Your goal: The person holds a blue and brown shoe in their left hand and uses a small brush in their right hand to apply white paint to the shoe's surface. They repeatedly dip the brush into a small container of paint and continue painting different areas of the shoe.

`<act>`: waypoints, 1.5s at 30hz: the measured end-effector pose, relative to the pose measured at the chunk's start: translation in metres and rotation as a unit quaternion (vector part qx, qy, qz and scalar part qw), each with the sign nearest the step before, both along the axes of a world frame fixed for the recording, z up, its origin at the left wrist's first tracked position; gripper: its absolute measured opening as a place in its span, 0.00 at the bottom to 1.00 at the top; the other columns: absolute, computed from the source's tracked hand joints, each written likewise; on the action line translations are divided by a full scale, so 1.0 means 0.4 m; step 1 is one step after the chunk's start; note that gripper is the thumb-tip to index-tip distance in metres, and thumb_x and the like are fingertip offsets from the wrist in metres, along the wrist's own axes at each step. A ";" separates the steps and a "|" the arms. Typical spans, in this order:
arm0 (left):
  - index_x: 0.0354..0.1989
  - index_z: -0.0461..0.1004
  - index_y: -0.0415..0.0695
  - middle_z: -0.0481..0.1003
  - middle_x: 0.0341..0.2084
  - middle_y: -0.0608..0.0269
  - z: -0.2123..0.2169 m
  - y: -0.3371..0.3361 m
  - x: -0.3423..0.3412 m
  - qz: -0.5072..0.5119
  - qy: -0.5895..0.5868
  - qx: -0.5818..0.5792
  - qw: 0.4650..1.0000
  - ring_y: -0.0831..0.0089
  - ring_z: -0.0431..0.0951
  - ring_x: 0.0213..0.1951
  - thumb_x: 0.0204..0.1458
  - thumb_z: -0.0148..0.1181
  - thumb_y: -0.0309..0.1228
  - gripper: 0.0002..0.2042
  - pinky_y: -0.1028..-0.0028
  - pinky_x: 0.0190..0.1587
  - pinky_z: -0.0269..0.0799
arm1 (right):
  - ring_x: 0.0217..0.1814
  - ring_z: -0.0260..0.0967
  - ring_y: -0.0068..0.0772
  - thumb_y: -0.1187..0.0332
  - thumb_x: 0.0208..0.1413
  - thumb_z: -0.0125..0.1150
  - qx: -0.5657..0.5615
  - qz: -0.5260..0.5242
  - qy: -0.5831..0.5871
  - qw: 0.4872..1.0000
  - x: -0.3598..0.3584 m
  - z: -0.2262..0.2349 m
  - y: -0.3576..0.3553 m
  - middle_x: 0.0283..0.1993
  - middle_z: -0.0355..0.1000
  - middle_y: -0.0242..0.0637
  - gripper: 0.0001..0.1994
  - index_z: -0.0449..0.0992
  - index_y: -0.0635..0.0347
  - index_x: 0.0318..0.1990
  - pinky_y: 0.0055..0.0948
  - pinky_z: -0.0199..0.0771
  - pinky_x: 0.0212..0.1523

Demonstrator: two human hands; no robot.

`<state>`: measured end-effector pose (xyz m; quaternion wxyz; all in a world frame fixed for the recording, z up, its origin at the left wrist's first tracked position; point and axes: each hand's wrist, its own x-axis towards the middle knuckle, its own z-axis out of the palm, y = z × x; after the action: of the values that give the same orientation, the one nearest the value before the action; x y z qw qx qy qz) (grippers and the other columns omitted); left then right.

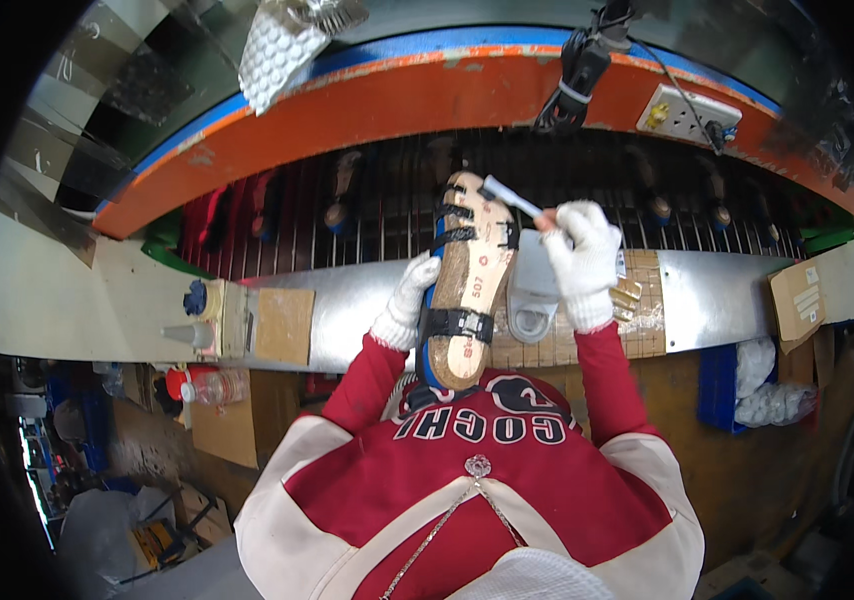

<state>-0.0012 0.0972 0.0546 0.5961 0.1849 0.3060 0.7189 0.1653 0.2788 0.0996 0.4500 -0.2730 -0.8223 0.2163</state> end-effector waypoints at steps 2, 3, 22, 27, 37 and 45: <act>0.66 0.64 0.40 0.73 0.58 0.48 -0.001 -0.004 -0.001 0.009 -0.052 -0.002 0.999 0.59 0.78 0.55 0.59 0.58 0.50 0.33 0.60 0.59 0.75 | 0.36 0.69 0.29 0.63 0.48 0.71 -0.010 0.017 -0.044 0.999 0.015 -0.024 -0.016 0.36 0.74 0.31 0.07 0.82 0.52 0.32 0.33 0.58 0.40; 0.66 0.64 0.41 0.73 0.58 0.50 0.003 -0.003 -0.004 0.032 -0.075 -0.022 0.996 0.59 0.77 0.55 0.60 0.55 0.51 0.32 0.60 0.59 0.75 | 0.33 0.67 0.25 0.63 0.50 0.70 -0.076 0.080 0.011 0.994 0.023 -0.035 -0.021 0.34 0.74 0.30 0.07 0.82 0.54 0.33 0.30 0.59 0.36; 0.72 0.50 0.34 0.70 0.59 0.45 0.050 0.103 -0.008 0.139 0.329 -0.143 0.923 0.62 0.75 0.55 0.64 0.55 0.46 0.36 0.65 0.62 0.65 | 0.43 0.78 0.38 0.76 0.58 0.61 -0.705 0.107 0.442 0.544 -0.042 -0.160 0.038 0.41 0.71 0.36 0.13 0.63 0.49 0.41 0.54 0.85 0.43; 0.71 0.52 0.34 0.70 0.57 0.39 0.045 0.063 -0.037 0.143 0.297 -0.177 0.927 0.59 0.78 0.52 0.63 0.55 0.48 0.37 0.64 0.59 0.69 | 0.34 0.75 0.33 0.76 0.54 0.64 -0.572 -0.012 0.426 0.701 -0.073 -0.255 0.235 0.41 0.71 0.37 0.19 0.63 0.62 0.49 0.42 0.85 0.33; 0.67 0.61 0.37 0.74 0.52 0.45 0.005 0.058 -0.055 0.196 0.233 -0.261 0.916 0.59 0.78 0.49 0.62 0.59 0.42 0.30 0.65 0.55 0.73 | 0.43 0.77 0.41 0.65 0.36 0.73 -0.376 -0.197 0.047 0.904 -0.182 -0.541 0.527 0.43 0.76 0.47 0.30 0.70 0.66 0.49 0.34 0.76 0.49; 0.64 0.63 0.37 0.74 0.52 0.41 -0.028 0.091 -0.085 0.218 0.236 -0.281 0.904 0.57 0.80 0.47 0.60 0.61 0.43 0.29 0.62 0.54 0.74 | 0.54 0.73 0.49 0.54 0.41 0.70 -0.119 -0.274 -0.086 0.951 -0.001 -0.670 0.680 0.52 0.75 0.46 0.32 0.73 0.59 0.56 0.44 0.72 0.56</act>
<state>-0.0352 0.1335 0.0433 0.3620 0.1026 0.6601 0.6501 0.1650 0.5506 -0.1685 0.3840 -0.5566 -0.7199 0.1565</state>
